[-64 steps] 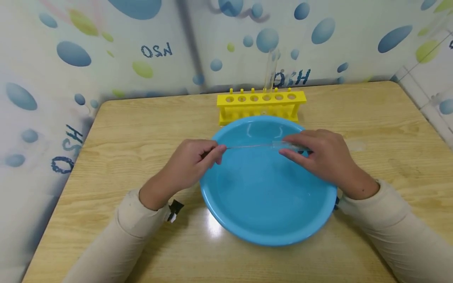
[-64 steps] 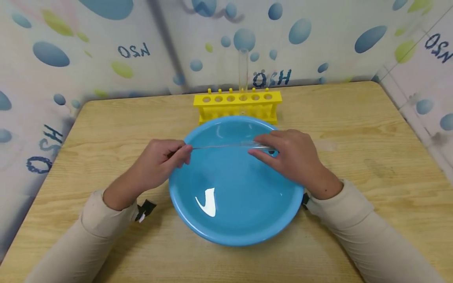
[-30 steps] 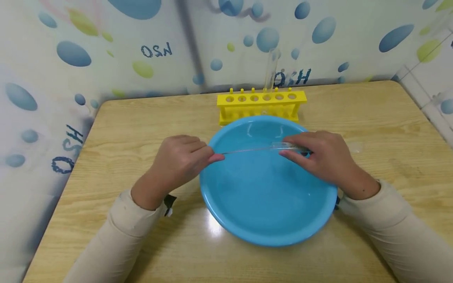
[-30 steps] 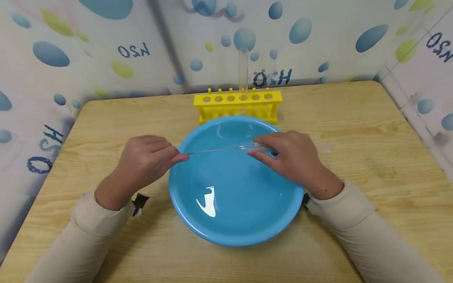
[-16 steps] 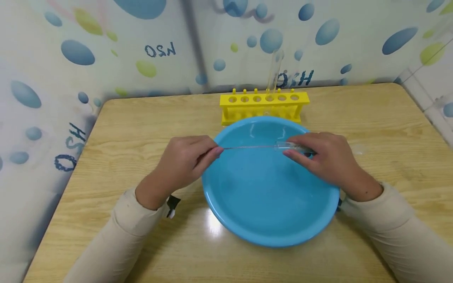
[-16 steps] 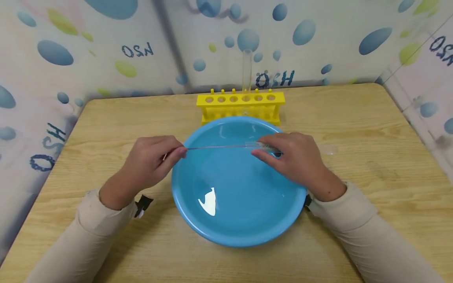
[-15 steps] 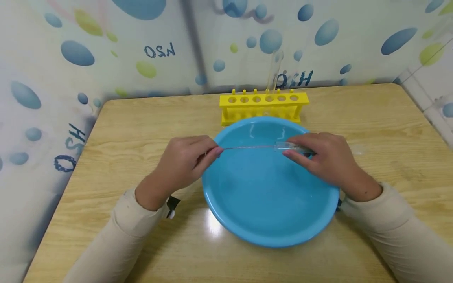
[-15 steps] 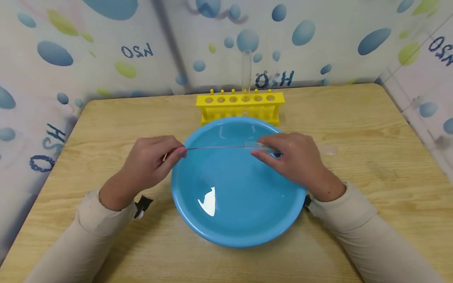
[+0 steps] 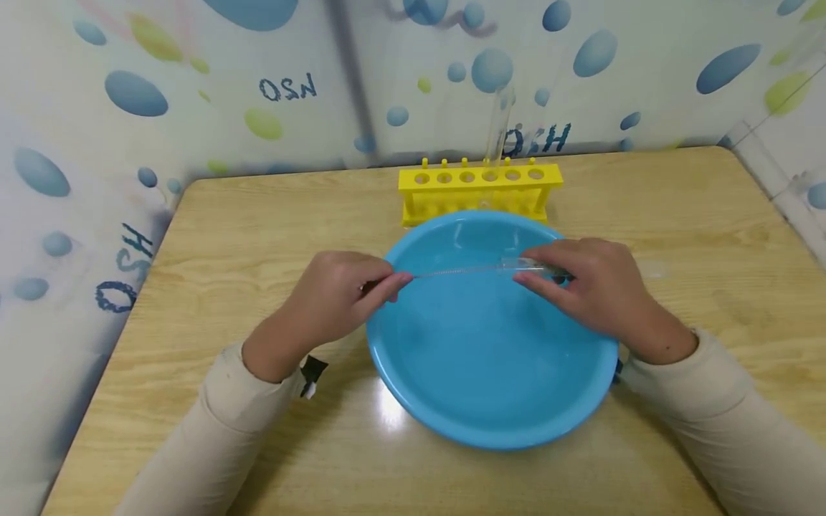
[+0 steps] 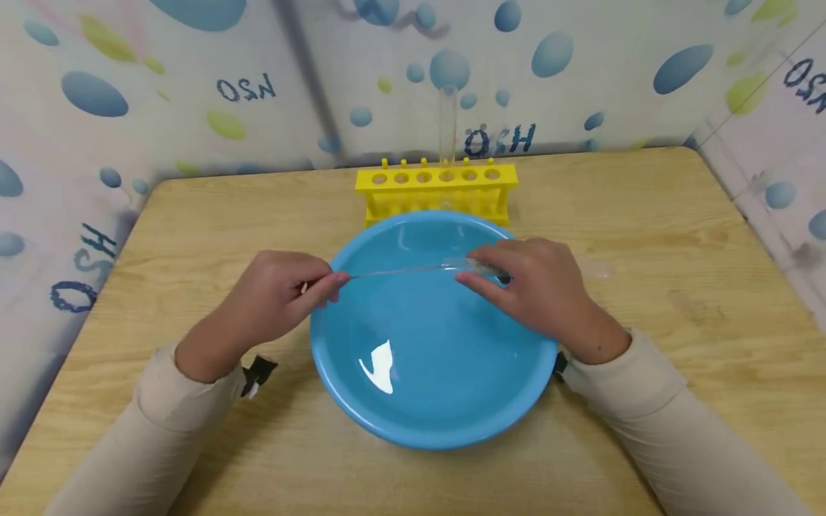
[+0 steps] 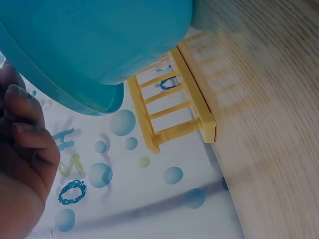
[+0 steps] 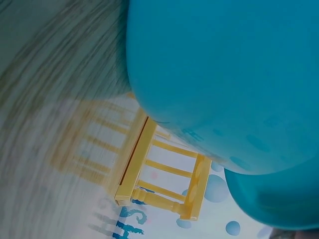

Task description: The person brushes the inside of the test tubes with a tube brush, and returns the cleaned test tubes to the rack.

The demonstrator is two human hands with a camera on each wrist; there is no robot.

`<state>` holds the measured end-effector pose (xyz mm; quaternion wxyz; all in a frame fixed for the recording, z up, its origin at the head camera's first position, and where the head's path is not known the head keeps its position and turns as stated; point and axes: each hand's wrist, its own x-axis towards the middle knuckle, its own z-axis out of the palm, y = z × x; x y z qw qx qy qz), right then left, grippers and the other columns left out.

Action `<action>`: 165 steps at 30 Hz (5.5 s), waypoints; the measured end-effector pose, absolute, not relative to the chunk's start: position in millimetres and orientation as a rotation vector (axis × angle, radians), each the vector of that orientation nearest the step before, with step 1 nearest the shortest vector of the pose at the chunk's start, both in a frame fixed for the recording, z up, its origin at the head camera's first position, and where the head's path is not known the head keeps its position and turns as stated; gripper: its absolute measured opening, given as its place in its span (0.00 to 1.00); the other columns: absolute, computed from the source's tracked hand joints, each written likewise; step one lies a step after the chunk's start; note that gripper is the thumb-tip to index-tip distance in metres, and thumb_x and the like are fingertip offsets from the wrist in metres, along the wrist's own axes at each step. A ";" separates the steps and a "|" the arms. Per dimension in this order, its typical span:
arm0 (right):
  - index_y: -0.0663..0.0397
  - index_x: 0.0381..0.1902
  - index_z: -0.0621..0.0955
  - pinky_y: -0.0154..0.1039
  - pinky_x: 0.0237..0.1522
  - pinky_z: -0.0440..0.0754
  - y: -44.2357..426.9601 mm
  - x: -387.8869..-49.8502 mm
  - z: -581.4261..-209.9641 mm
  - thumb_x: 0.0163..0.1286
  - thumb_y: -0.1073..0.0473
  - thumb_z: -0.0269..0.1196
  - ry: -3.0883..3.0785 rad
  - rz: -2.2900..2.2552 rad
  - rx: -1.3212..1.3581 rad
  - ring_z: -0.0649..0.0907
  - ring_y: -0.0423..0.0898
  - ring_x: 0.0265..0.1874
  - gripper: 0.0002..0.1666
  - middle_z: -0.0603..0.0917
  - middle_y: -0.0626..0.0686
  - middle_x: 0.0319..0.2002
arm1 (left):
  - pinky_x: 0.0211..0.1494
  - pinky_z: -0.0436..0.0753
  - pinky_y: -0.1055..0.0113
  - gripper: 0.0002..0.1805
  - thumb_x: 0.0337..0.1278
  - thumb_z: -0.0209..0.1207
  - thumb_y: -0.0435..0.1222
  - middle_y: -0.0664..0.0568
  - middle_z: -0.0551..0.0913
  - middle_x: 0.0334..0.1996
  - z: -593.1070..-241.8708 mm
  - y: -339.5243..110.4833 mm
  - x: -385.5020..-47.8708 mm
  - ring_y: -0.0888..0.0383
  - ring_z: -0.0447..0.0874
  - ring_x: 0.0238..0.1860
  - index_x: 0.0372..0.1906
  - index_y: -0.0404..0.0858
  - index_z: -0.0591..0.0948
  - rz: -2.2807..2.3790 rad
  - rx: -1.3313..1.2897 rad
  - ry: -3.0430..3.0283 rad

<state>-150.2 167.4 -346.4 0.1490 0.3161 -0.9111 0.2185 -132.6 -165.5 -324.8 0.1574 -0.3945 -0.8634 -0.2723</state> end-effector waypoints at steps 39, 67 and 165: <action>0.52 0.44 0.89 0.46 0.30 0.85 167.5 -150.0 -347.9 0.55 0.52 0.77 -2.608 0.625 0.921 0.90 0.50 0.32 0.20 0.91 0.52 0.34 | 0.18 0.60 0.70 0.26 0.74 0.54 0.41 0.55 0.66 0.10 -316.6 -171.6 -134.2 0.58 0.62 0.13 0.14 0.39 0.75 -1.478 -0.700 -2.882; 0.52 0.44 0.89 0.43 0.29 0.84 166.9 -150.1 -345.8 0.55 0.52 0.77 -2.631 0.630 0.907 0.89 0.47 0.30 0.19 0.91 0.51 0.33 | 0.18 0.58 0.69 0.26 0.75 0.54 0.41 0.54 0.64 0.10 -315.0 -172.4 -134.7 0.59 0.59 0.13 0.14 0.39 0.75 -1.433 -0.705 -2.860; 0.50 0.46 0.89 0.34 0.26 0.78 167.2 -149.2 -345.5 0.58 0.54 0.75 -2.655 0.642 0.898 0.78 0.38 0.23 0.18 0.88 0.47 0.28 | 0.21 0.69 0.74 0.22 0.70 0.58 0.46 0.51 0.73 0.15 -317.9 -166.7 -127.9 0.61 0.68 0.18 0.22 0.34 0.78 -0.877 -1.055 -2.211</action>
